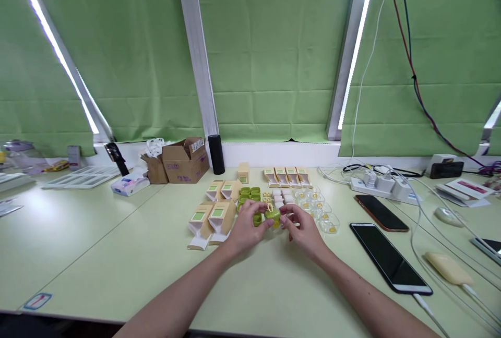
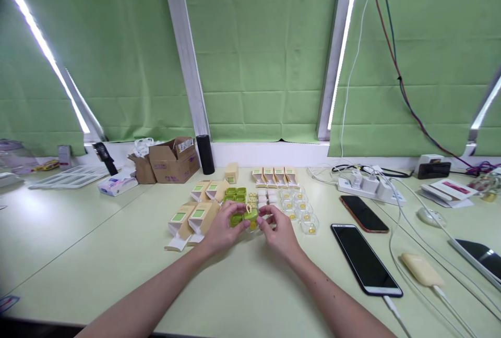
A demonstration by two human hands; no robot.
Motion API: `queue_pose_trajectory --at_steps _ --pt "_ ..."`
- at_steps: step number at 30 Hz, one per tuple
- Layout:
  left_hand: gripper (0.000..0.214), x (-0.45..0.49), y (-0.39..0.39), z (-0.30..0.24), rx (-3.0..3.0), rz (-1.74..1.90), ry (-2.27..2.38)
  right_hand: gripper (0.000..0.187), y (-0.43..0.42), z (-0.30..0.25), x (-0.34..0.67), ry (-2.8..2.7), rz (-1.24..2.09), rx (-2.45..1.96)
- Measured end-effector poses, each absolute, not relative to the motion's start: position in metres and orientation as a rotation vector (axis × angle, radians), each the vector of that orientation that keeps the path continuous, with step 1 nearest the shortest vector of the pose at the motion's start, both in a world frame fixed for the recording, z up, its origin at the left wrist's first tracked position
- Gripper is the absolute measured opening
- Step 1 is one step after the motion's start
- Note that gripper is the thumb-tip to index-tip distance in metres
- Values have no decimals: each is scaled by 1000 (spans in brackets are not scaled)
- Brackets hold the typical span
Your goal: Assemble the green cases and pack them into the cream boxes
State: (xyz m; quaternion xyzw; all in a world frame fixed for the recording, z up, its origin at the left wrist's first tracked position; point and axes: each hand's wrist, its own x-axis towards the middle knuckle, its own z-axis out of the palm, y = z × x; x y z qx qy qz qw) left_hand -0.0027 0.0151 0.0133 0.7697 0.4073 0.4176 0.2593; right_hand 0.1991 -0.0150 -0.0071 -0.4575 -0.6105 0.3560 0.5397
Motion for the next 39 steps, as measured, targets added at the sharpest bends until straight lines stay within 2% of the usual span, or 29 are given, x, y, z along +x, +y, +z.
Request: queue_pose_trajectory --at_steps 5,9,13,25,33,39 --pt "36 -1 14 15 2050 1221 1130 50 -14 -8 194 -1263 1280 -826" --pt "36 -1 13 16 2042 1258 1082 42 -14 -6 195 -1101 1467 -689" --pt "44 -2 15 16 2000 1253 1009 34 -12 -10 199 -1023 1565 -638" --pt "38 0 21 10 1926 1270 1071 30 -10 -10 200 -961 1590 -638" --pt "38 1 27 8 1786 1272 1062 54 -14 -4 193 -1029 1245 -741" --pt "39 0 30 5 1695 1312 1083 61 -12 -7 189 -1117 1017 -828"
